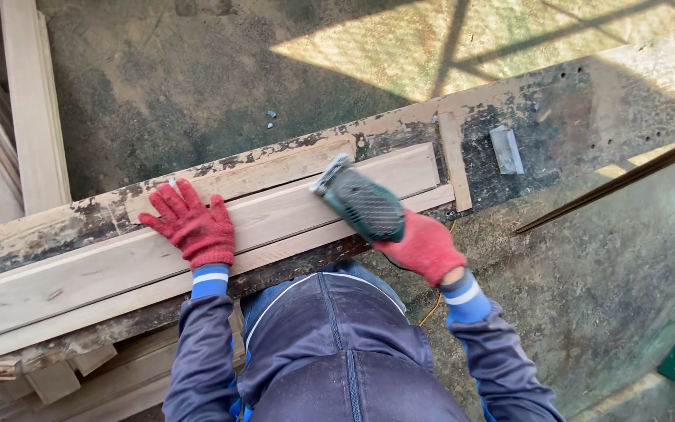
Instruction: Sanding a wooden board using an orbital sander and hand sandpaper.
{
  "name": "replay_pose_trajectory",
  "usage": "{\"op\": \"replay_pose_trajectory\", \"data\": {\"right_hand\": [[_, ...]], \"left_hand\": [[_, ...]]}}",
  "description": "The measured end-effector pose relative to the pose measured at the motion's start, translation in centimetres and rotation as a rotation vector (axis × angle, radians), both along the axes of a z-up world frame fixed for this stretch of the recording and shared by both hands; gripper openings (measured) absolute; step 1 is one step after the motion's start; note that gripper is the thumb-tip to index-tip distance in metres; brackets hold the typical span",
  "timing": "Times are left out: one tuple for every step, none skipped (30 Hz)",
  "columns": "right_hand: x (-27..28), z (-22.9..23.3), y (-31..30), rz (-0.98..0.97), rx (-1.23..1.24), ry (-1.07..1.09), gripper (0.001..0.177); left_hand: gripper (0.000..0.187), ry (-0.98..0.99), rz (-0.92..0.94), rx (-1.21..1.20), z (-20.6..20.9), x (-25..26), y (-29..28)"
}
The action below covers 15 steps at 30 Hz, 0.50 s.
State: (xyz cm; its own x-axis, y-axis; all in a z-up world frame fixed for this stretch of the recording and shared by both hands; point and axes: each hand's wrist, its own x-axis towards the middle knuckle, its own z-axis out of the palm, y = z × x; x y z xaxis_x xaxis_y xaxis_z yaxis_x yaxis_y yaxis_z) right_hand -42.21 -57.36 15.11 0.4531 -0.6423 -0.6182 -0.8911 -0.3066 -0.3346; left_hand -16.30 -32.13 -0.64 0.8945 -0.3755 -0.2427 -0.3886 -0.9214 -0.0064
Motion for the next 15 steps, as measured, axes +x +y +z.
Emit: {"op": "replay_pose_trajectory", "data": {"right_hand": [[1.0, -0.1, 0.8, 0.077, 0.011, -0.003, 0.069], [2.0, -0.2, 1.5, 0.163, 0.024, -0.006, 0.070], [2.5, -0.2, 2.3, 0.162, 0.025, -0.007, 0.070], [3.2, -0.1, 3.0, 0.231, 0.010, 0.008, 0.071], [3.9, -0.1, 3.7, 0.301, -0.007, 0.023, 0.071], [3.7, -1.6, 3.9, 0.299, -0.009, 0.022, 0.071], [3.4, -3.1, 4.1, 0.332, -0.005, 0.029, 0.072], [3.2, -4.6, 4.3, 0.367, -0.001, 0.039, 0.073], [3.3, -4.0, 4.0, 0.366, -0.004, 0.040, 0.073], [3.4, -3.5, 3.7, 0.342, 0.012, 0.021, 0.069], [3.7, -3.0, 3.4, 0.319, 0.028, 0.003, 0.066], [3.9, -1.5, 2.7, 0.324, 0.030, 0.006, 0.066], [4.1, -0.1, 1.9, 0.292, 0.043, 0.008, 0.068], [4.4, 1.2, 1.3, 0.264, 0.059, 0.011, 0.070], [3.5, 0.4, 0.2, 0.273, 0.064, 0.015, 0.070]], "left_hand": [[0.078, -0.013, -0.002, -0.014, 0.0, 0.1, -0.1], [0.077, -0.025, 0.004, -0.026, 0.0, 0.1, 0.0], [0.077, -0.025, 0.003, -0.025, -0.4, -0.1, 0.3], [0.076, -0.038, 0.000, -0.029, -0.6, 0.0, 0.3], [0.076, -0.050, -0.002, -0.033, -0.9, 0.1, 0.5], [0.076, -0.052, -0.004, -0.035, -0.6, 0.0, 0.4], [0.075, -0.052, -0.001, -0.025, -0.3, 0.0, 0.3], [0.075, -0.050, 0.003, -0.016, -0.1, 0.0, 0.2], [0.075, -0.050, 0.002, -0.019, -0.1, -0.1, 0.3], [0.076, -0.050, 0.004, -0.031, -0.1, -0.1, 0.3], [0.076, -0.050, 0.005, -0.044, -0.2, 0.0, 0.4], [0.076, -0.047, 0.010, -0.042, 0.0, 0.0, 0.3], [0.076, -0.041, 0.010, -0.042, 0.1, 0.1, 0.2], [0.076, -0.035, 0.014, -0.039, 0.2, 0.0, 0.3], [0.076, -0.030, 0.023, -0.034, 0.3, 0.1, 0.2]]}}
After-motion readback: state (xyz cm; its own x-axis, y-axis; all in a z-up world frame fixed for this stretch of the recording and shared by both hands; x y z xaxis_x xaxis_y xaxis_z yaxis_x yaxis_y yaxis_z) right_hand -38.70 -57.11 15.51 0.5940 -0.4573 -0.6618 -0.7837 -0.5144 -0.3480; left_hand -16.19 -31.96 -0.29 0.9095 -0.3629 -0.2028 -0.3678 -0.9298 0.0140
